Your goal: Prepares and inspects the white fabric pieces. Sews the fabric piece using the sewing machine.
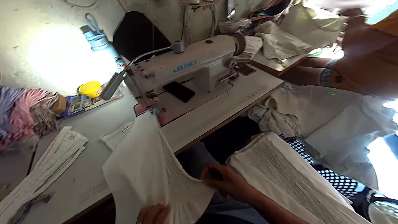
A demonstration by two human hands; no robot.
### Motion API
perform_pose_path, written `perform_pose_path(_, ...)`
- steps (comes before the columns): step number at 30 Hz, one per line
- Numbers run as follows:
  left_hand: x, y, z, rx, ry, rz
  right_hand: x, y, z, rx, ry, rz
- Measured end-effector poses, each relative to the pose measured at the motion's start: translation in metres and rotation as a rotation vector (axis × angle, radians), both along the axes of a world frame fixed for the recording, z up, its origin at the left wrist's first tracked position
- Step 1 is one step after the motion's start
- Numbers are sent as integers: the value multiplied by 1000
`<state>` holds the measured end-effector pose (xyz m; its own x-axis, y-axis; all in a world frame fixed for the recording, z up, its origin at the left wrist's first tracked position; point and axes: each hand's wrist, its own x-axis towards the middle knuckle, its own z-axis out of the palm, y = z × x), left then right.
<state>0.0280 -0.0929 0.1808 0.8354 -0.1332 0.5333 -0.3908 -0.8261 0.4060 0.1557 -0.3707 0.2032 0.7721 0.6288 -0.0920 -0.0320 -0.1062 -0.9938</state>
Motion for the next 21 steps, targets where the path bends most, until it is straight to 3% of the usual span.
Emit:
perform_pose_path(10, 0, 6, -1, -121, -26, 37, 1, -6, -6, 247, 120, 161)
perform_pose_path(12, 0, 10, 0, -175, -13, 14, 4, -5, -5, 262, -14, 229)
perform_pose_path(15, -3, 17, 4, -215, -11, 22, 11, 4, 0, 260, -415, 305)
perform_pose_path(21, -5, 24, 8, -222, -24, 49, 23, 29, 18, 175, -941, 280)
